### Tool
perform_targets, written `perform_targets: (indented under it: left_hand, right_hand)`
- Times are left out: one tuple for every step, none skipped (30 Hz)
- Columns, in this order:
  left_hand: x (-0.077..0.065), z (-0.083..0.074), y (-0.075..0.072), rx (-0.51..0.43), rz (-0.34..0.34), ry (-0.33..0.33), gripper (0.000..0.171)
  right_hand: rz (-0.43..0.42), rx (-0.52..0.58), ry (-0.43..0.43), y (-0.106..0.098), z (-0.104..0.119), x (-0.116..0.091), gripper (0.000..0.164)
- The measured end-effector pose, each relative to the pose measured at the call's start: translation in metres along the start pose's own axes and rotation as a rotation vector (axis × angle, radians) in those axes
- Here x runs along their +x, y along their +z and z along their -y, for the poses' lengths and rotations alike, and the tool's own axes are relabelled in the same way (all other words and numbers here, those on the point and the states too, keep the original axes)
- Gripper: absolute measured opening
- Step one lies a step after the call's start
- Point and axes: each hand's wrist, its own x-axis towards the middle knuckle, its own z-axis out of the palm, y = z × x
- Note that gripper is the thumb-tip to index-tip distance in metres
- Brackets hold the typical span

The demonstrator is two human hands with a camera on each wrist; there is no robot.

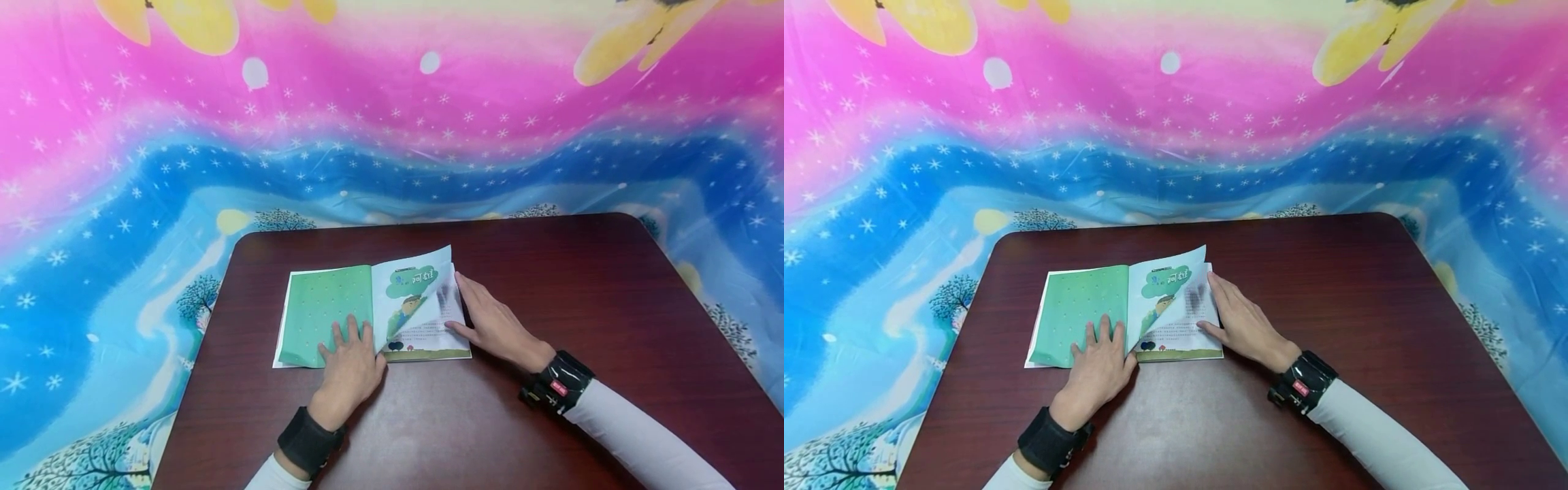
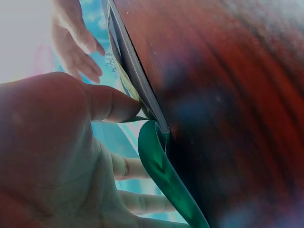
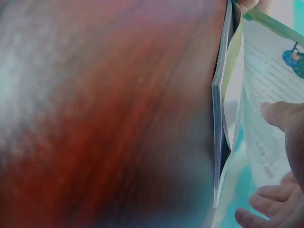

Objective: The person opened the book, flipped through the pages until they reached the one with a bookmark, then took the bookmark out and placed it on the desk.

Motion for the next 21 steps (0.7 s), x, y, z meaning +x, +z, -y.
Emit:
perform_targets:
  left_hand:
    - [-0.0001, 0.0001, -0.0001, -0.003, -0.003, 0.0, 0.064]
    - [-0.0001, 0.0, -0.0004, -0.007, -0.003, -0.002, 0.064]
    - [-0.0001, 0.0001, -0.0005, -0.01, -0.003, -0.004, 0.064]
    - [0.0, 0.0001, -0.0007, -0.014, -0.001, -0.006, 0.064]
    - [0.0002, 0.0002, -0.001, -0.017, 0.002, -0.009, 0.064]
    - [0.0002, 0.0003, -0.0012, -0.021, 0.004, -0.01, 0.064]
    - [0.0002, 0.0006, -0.0013, -0.025, 0.003, -0.011, 0.063]
    - [0.0004, 0.0008, -0.0014, -0.028, 0.002, -0.012, 0.063]
    - [0.0003, 0.0009, -0.0015, -0.032, -0.001, -0.013, 0.062]
    - [0.0005, 0.0012, -0.0014, -0.035, -0.004, -0.015, 0.061]
    - [0.0006, 0.0013, -0.0016, -0.04, -0.008, -0.017, 0.06]
    - [0.0008, 0.0014, -0.0015, -0.045, -0.013, -0.019, 0.06]
    - [0.0008, 0.0015, -0.0015, -0.05, -0.017, -0.023, 0.059]
    - [0.0009, 0.0014, -0.0018, -0.052, -0.017, -0.028, 0.059]
    - [0.0011, 0.0014, -0.002, -0.056, -0.019, -0.032, 0.059]
    - [0.0013, 0.0016, -0.0021, -0.059, -0.022, -0.035, 0.059]
    - [0.0016, 0.0016, -0.0024, -0.062, -0.026, -0.038, 0.059]
    - [0.0016, 0.002, -0.0024, -0.062, -0.032, -0.042, 0.059]
    - [0.0018, 0.0025, -0.0023, -0.063, -0.042, -0.044, 0.058]
    - [0.0021, 0.0031, -0.0023, -0.068, -0.053, -0.046, 0.058]
    - [0.0021, 0.0036, -0.0023, -0.075, -0.064, -0.048, 0.057]
  right_hand:
    - [0.013, -0.001, -0.004, 0.0007, 0.0003, -0.0004, 0.095]
    - [0.027, -0.002, -0.014, 0.0015, 0.0006, -0.0007, 0.094]
    - [0.037, -0.008, -0.029, 0.0024, 0.0008, -0.001, 0.092]
    - [0.046, -0.013, -0.044, 0.0032, 0.0011, -0.0014, 0.091]
    - [0.055, -0.017, -0.061, 0.0043, 0.0011, -0.0018, 0.089]
    - [0.062, -0.02, -0.078, 0.0049, 0.0015, -0.0021, 0.089]
    - [0.069, -0.026, -0.093, 0.0054, 0.0019, -0.0023, 0.088]
    - [0.078, -0.03, -0.105, 0.0059, 0.0023, -0.0025, 0.088]
    - [0.088, -0.032, -0.111, 0.0061, 0.003, -0.003, 0.088]
    - [0.101, -0.037, -0.117, 0.0062, 0.0036, -0.0035, 0.088]
    - [0.115, -0.043, -0.121, 0.0061, 0.0041, -0.004, 0.087]
    - [0.131, -0.046, -0.122, 0.0058, 0.0048, -0.0046, 0.087]
    - [0.146, -0.05, -0.122, 0.0058, 0.0049, -0.0053, 0.087]
    - [0.162, -0.052, -0.12, 0.0058, 0.0051, -0.0059, 0.086]
    - [0.174, -0.053, -0.117, 0.0057, 0.0053, -0.0064, 0.086]
    - [0.184, -0.056, -0.116, 0.0058, 0.0052, -0.0068, 0.085]
    - [0.192, -0.055, -0.115, 0.0059, 0.005, -0.0071, 0.084]
    - [0.198, -0.054, -0.115, 0.0061, 0.0048, -0.0073, 0.083]
    - [0.203, -0.054, -0.116, 0.0062, 0.0045, -0.0075, 0.082]
    - [0.206, -0.055, -0.114, 0.0065, 0.0045, -0.0073, 0.082]
    - [0.208, -0.056, -0.116, 0.0065, 0.0043, -0.0073, 0.081]
